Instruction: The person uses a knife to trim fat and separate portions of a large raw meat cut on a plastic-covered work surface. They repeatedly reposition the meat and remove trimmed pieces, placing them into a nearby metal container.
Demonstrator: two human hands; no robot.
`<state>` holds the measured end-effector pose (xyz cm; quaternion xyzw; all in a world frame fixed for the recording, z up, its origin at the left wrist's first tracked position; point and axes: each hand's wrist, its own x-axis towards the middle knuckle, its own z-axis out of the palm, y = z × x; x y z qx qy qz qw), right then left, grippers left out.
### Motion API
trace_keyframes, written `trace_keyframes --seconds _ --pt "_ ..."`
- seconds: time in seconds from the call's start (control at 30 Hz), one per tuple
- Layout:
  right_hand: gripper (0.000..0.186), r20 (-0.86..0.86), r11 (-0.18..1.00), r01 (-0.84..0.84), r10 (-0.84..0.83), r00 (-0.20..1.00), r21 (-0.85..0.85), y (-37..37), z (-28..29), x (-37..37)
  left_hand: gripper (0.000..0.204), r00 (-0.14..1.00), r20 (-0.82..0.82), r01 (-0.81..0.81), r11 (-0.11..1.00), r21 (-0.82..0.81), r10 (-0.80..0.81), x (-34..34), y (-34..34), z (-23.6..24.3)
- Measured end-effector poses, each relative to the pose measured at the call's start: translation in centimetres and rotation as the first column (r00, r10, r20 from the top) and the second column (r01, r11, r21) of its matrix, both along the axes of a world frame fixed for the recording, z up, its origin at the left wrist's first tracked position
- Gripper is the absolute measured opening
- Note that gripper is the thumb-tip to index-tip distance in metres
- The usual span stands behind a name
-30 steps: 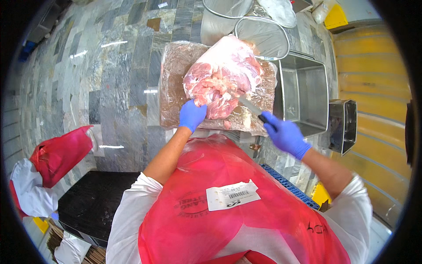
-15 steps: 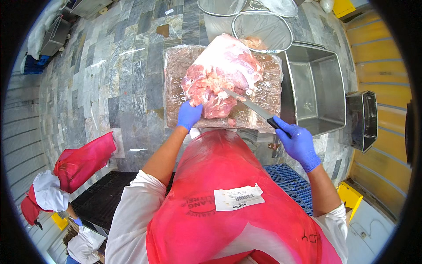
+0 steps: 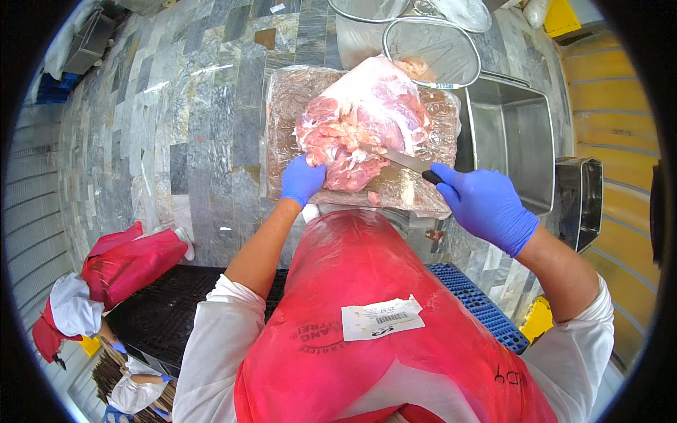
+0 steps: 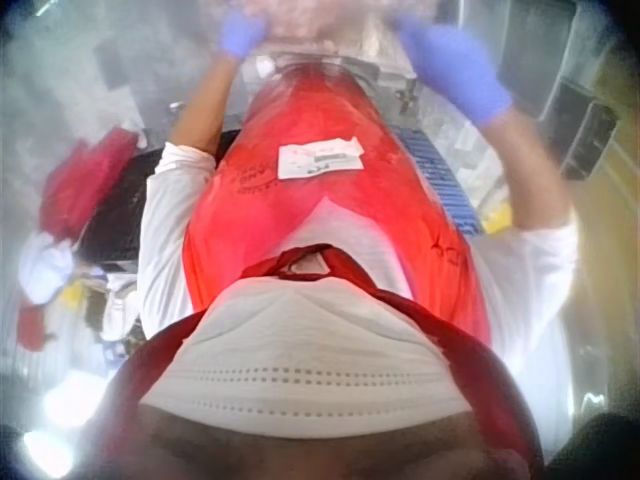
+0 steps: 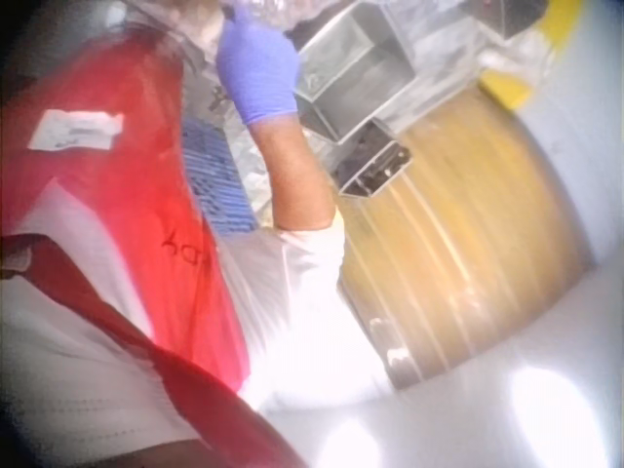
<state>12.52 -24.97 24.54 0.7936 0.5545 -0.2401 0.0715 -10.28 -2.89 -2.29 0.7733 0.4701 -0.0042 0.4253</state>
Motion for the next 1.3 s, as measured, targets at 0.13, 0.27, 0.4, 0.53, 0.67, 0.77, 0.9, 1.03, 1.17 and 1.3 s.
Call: trace_keyframes --seconds 0.13,0.27,0.4,0.53,0.67,0.77,0.9,1.03,1.17,1.3 --pt "0.034 0.042 0.998 0.015 -0.013 0.999 -0.053 0.7 0.1 -1.6 0.037 0.999 0.029 0.023 0.999 0.036 -0.024 0.3 -1.3 1.1" --pt "0.033 0.035 0.989 0.077 -0.073 0.997 -0.123 1.8 -0.1 -2.4 0.038 0.996 -0.009 0.086 0.995 0.052 -0.086 0.3 -1.9 1.3" --pt "0.038 -0.027 0.978 0.191 -0.194 0.981 -0.085 0.7 -3.3 -3.7 0.039 0.988 -0.059 0.144 0.988 0.053 -0.140 0.3 -2.5 0.9" --pt "0.047 -0.156 0.909 0.416 -0.415 0.896 -0.030 -3.4 -8.2 -5.9 0.041 0.974 -0.126 0.193 0.980 0.042 -0.186 0.8 -2.1 1.5" --pt "0.053 -0.202 0.862 0.492 -0.464 0.863 0.121 -6.8 -12.7 -7.8 0.044 0.969 -0.153 0.200 0.979 0.037 -0.192 1.1 -2.0 2.6" --pt "0.056 -0.011 0.881 0.395 -0.406 0.914 0.262 -9.2 -17.2 -9.8 0.044 0.961 -0.179 0.220 0.975 0.029 -0.212 0.9 -2.1 1.3" --pt "0.055 0.015 0.869 0.402 -0.424 0.906 0.290 -10.2 -21.0 -10.9 0.045 0.959 -0.222 0.189 0.981 0.051 -0.174 1.3 -2.4 2.1" --pt "0.057 0.040 0.858 0.389 -0.426 0.904 0.334 -10.5 -23.3 -11.4 0.046 0.958 -0.223 0.198 0.978 0.070 -0.179 1.6 -2.4 2.6" --pt "0.058 0.022 0.840 0.365 -0.407 0.913 0.401 -10.7 -23.6 -11.6 0.048 0.961 -0.244 0.158 0.982 0.107 -0.129 1.3 -2.6 2.3" --pt "0.056 -0.034 0.783 0.364 -0.404 0.914 0.504 -11.4 -25.2 -11.1 0.049 0.969 -0.208 0.144 0.988 0.048 -0.131 1.9 -3.0 3.0"
